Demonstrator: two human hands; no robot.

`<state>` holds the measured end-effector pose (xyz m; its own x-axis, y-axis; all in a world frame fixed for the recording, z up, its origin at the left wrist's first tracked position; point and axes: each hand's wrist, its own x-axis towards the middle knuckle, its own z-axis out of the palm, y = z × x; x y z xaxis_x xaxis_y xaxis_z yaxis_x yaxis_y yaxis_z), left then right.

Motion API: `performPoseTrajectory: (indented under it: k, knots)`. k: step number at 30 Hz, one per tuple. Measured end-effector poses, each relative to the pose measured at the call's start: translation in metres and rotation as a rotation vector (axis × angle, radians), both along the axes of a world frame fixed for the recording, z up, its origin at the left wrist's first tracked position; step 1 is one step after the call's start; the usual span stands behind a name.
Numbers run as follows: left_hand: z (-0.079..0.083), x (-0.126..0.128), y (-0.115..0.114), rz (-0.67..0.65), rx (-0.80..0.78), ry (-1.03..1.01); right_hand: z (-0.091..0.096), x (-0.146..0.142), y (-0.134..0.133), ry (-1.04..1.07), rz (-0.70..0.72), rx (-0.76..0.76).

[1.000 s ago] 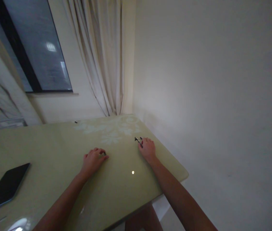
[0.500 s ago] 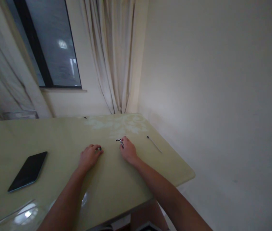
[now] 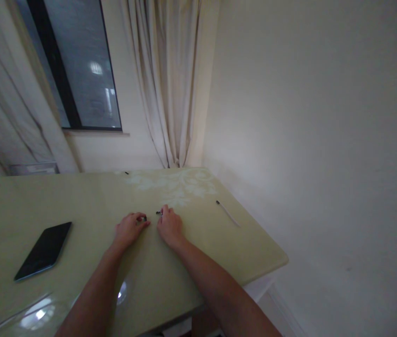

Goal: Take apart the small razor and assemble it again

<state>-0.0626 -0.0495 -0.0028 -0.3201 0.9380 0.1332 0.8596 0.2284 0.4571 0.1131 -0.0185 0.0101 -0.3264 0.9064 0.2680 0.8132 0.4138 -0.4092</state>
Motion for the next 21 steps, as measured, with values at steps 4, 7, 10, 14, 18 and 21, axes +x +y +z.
performPoseTrajectory:
  k: [4, 7, 10, 14, 18, 21]
  knots:
    - [-0.002, 0.0, 0.001, 0.003, 0.021, -0.014, -0.002, -0.003, -0.004, -0.002, 0.073, 0.031]
    - [-0.004, -0.002, 0.002, -0.003, 0.011, -0.026, -0.004, 0.01, 0.005, 0.094, 0.121, 0.034]
    - [-0.007, -0.005, 0.003, -0.006, 0.004, -0.042, 0.001, 0.05, 0.028, 0.127, 0.052, 0.074]
    - [-0.007, -0.007, 0.004, -0.001, 0.027, -0.065, 0.016, 0.143, 0.059, -0.038, -0.151, 0.182]
    - [0.008, 0.011, -0.002, 0.017, 0.114, -0.021, 0.018, 0.228, 0.07, -0.152, -0.34, 0.237]
    - [0.021, 0.043, -0.01, 0.027, 0.1, 0.06, 0.01, 0.255, 0.069, -0.144, -0.35, 0.126]
